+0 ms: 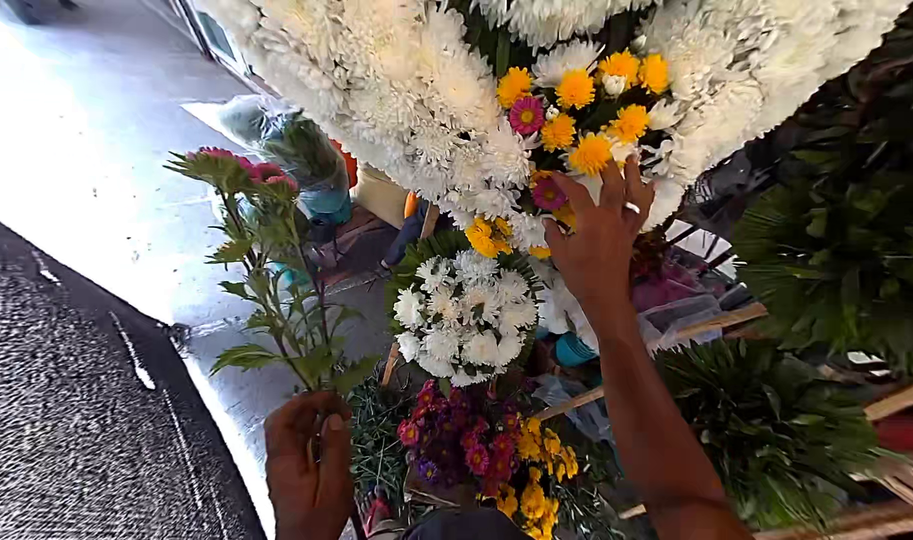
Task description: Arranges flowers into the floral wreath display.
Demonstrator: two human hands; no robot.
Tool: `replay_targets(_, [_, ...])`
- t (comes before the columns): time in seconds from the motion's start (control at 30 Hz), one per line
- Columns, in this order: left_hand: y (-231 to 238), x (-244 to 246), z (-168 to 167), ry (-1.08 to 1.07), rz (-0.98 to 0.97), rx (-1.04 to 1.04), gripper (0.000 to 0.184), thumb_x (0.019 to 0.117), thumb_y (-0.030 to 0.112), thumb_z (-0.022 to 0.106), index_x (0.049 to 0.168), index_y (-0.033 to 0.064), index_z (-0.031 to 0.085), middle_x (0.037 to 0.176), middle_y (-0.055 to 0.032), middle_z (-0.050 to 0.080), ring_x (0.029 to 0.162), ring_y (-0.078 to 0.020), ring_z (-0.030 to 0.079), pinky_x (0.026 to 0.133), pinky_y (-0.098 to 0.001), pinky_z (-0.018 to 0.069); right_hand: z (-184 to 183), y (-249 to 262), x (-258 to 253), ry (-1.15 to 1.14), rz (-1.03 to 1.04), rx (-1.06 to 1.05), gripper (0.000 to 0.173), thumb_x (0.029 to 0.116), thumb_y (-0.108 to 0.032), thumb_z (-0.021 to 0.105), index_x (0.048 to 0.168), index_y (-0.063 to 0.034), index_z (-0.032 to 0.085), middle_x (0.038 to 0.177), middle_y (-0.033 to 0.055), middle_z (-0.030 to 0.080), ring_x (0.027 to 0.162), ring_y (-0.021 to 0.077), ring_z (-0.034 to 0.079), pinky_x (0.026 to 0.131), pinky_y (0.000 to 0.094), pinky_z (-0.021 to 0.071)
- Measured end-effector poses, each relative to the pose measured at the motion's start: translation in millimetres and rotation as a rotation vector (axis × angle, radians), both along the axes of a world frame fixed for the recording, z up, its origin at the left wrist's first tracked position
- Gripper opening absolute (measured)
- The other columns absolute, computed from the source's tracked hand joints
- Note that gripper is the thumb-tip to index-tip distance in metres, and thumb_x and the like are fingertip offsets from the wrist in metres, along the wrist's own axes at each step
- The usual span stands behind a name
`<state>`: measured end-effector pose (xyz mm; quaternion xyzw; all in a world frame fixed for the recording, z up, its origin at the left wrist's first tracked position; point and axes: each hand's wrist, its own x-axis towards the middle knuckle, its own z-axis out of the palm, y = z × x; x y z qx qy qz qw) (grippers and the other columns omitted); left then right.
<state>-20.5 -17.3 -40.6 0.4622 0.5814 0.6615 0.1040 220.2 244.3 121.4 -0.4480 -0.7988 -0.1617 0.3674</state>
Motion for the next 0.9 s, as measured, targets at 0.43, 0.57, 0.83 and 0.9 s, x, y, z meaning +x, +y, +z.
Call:
replay_targets(0.43, [-6.4, 14.5, 10.3, 0.016, -0.059, -0.037, 0.029, 0.1038, 0.025, 0.055, 0.131, 0.0153, 0.052, 0.106, 0.0068, 0.064, 0.082, 0.0019, 0.062, 0.069, -0.018, 0.0551, -41.5, -22.7, -14.4, 0.926, 0.493, -0.001, 0.021, 0.0882, -0.013, 0.08, 0.101, -0.0088, 0.064, 0.103, 0.0007, 0.066, 0.097, 0.0107, 0.066, 0.087, 0.0321, 0.0596])
replay_targets(0.57, [14.0, 21.1, 26.6, 0.152, -0.022, -0.018, 0.032, 0.1021, 0.035, 0.06, 0.127, 0.0152, 0.063, 0.1, 0.0006, 0.06, 0.077, -0.0011, 0.055, 0.066, -0.0178, 0.0484, -27.8, -36.8, 3.0, 1.126, 0.765, -0.058, 0.027, 0.0866, -0.003, 0.079, 0.095, -0.0163, 0.057, 0.105, 0.0021, 0.071, 0.099, 0.0203, 0.073, 0.083, 0.0395, 0.0649])
replay_targets(0.83, [66.4, 52.2, 83.5, 0.356, -0.072, 0.063, 0.027, 0.101, 0.04, 0.061, 0.113, 0.0196, 0.074, 0.11, -0.0084, 0.059, 0.081, -0.0052, 0.058, 0.066, -0.0216, 0.0502, -30.5, -100.2, -6.2, 0.903, 0.977, -0.555, 0.023, 0.0832, -0.005, 0.082, 0.088, -0.0153, 0.062, 0.093, -0.0006, 0.067, 0.083, 0.0118, 0.07, 0.074, 0.031, 0.0634])
replay_targets(0.9, [68.7, 59.8, 81.0, 0.335, -0.099, 0.116, 0.021, 0.1022, 0.035, 0.06, 0.101, 0.0177, 0.072, 0.105, -0.0053, 0.06, 0.086, -0.003, 0.059, 0.071, -0.018, 0.0509, -30.3, -107.3, -10.5, 1.01, 1.019, -0.676, 0.029, 0.084, -0.004, 0.081, 0.101, -0.01, 0.058, 0.099, 0.0049, 0.068, 0.087, 0.0167, 0.072, 0.079, 0.0355, 0.0645])
